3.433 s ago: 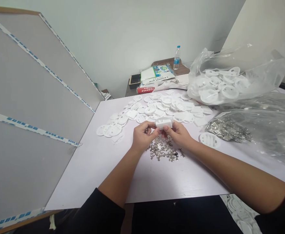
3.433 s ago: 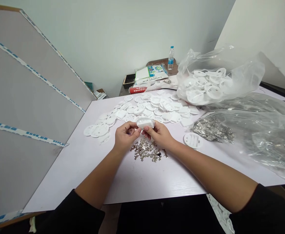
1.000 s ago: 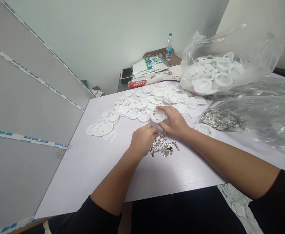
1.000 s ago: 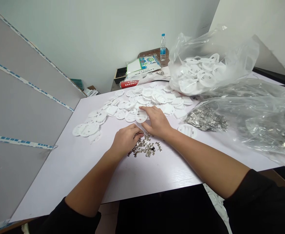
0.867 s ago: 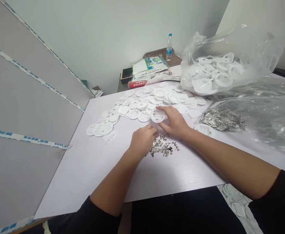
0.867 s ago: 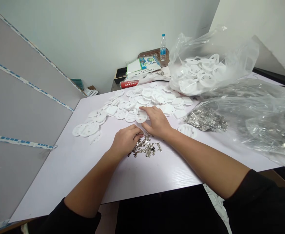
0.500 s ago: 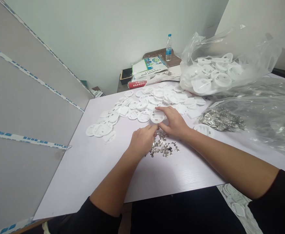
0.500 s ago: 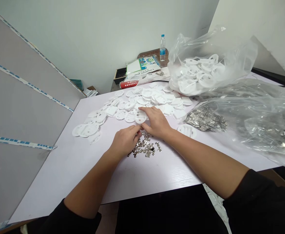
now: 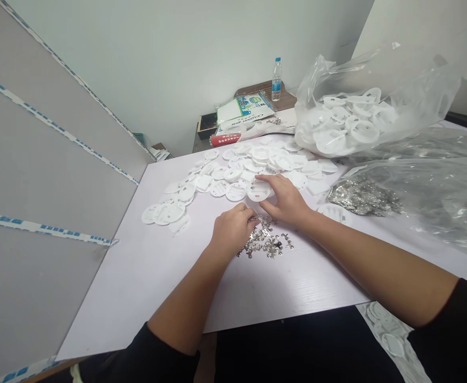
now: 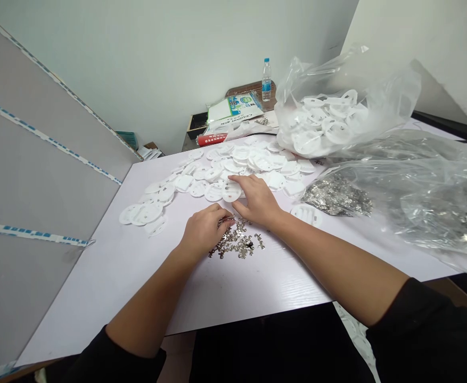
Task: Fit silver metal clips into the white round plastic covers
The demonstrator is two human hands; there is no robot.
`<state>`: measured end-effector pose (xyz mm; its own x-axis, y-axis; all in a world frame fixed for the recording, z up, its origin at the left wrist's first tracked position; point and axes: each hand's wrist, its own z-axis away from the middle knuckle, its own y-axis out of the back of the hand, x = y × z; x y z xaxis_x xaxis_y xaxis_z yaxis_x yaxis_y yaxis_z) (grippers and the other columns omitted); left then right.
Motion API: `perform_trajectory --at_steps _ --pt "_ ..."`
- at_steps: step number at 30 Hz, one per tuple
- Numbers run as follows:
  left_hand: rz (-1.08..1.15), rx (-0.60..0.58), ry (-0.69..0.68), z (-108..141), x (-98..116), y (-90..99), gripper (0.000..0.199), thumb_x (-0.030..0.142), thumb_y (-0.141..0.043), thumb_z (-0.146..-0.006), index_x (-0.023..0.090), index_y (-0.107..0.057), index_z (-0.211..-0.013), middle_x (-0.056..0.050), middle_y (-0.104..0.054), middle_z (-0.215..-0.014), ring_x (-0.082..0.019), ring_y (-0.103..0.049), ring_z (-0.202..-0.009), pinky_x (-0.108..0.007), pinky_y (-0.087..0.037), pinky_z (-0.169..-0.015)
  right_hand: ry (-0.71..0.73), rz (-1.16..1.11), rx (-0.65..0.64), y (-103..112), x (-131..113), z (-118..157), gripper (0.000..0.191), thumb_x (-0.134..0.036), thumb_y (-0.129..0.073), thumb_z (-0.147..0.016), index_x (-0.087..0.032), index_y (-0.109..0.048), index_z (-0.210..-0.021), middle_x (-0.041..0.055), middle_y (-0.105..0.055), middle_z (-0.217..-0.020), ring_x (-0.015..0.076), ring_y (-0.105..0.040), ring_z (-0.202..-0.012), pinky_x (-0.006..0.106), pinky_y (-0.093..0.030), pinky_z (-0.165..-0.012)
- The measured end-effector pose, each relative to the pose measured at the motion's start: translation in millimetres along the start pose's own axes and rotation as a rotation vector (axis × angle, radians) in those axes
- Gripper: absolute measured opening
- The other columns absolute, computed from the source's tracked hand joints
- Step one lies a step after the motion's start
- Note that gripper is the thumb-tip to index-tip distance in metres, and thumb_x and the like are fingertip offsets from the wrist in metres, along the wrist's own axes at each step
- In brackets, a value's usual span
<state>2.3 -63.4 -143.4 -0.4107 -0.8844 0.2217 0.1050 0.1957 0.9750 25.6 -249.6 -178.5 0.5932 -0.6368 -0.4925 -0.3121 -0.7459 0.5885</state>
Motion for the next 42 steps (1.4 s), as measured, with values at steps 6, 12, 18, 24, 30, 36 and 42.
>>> perform_trajectory --at_steps 6,12,18,24,30,36,42 --pt "-0.077 -0.015 -0.017 -2 3 2.4 0.021 0.032 -0.059 -0.097 0.026 -0.076 -0.086 -0.002 -0.070 -0.092 -0.019 -0.064 -0.079 -0.031 -0.037 -0.060 0.017 0.004 0.023 -1 0 0 0.050 -0.022 -0.059 -0.081 -0.018 -0.057 -0.131 0.0142 -0.070 -0.121 0.0335 -0.065 -0.109 0.054 -0.052 -0.094" --pt "-0.210 -0.017 -0.115 -2 5 0.8 0.024 0.030 -0.056 -0.097 0.022 -0.075 -0.085 -0.005 -0.070 -0.086 -0.021 -0.065 -0.077 -0.032 -0.035 -0.057 0.018 -0.004 0.000 1 0 0 0.051 -0.021 -0.060 -0.081 -0.021 -0.056 -0.132 0.0132 -0.070 -0.122 0.0337 -0.065 -0.110 0.055 -0.052 -0.094" --pt "-0.109 0.069 -0.220 -1 -9 0.7 0.021 0.019 -0.054 -0.091 0.021 -0.073 -0.083 -0.005 -0.070 -0.085 -0.019 -0.064 -0.076 -0.031 -0.040 -0.059 0.054 0.002 0.024 1 3 -1 0.050 -0.022 -0.059 -0.083 -0.020 -0.056 -0.133 0.0137 -0.070 -0.123 0.0336 -0.065 -0.110 0.054 -0.053 -0.092" --pt "0.573 0.431 -0.069 -6 -26 2.7 0.014 0.029 -0.063 -0.086 0.020 -0.072 -0.079 -0.001 -0.065 -0.075 -0.011 -0.049 -0.059 -0.027 -0.043 -0.060 0.052 0.020 -0.018 3 -1 0 0.052 -0.024 -0.062 -0.084 -0.023 -0.057 -0.135 0.0123 -0.070 -0.120 0.0341 -0.064 -0.109 0.055 -0.052 -0.091" --pt "0.768 0.491 0.179 -9 -21 -1.1 0.020 0.038 -0.068 -0.083 0.019 -0.073 -0.079 0.003 -0.054 -0.059 -0.010 -0.038 -0.050 -0.026 -0.035 -0.051 0.138 0.068 -0.061 3 -13 2 0.045 -0.025 -0.065 -0.087 -0.020 -0.060 -0.132 0.0107 -0.073 -0.113 0.0323 -0.062 -0.104 0.052 -0.052 -0.090" --pt "0.624 0.521 0.123 -6 -18 -1.6 0.015 0.032 -0.066 -0.083 0.020 -0.069 -0.076 -0.001 -0.068 -0.076 -0.011 -0.048 -0.057 -0.027 -0.040 -0.056 0.150 0.111 -0.047 3 -16 2 0.039 -0.028 -0.066 -0.089 -0.022 -0.063 -0.128 0.0094 -0.075 -0.107 0.0326 -0.063 -0.102 0.051 -0.050 -0.088" --pt "0.555 0.475 0.116 -7 -21 -2.5 0.019 0.034 -0.066 -0.085 0.020 -0.065 -0.073 -0.001 -0.068 -0.077 -0.014 -0.057 -0.068 -0.027 -0.042 -0.060 0.164 0.121 -0.050 2 -18 2 0.034 -0.030 -0.064 -0.093 -0.024 -0.064 -0.126 0.0076 -0.076 -0.108 0.0312 -0.063 -0.101 0.050 -0.049 -0.088"
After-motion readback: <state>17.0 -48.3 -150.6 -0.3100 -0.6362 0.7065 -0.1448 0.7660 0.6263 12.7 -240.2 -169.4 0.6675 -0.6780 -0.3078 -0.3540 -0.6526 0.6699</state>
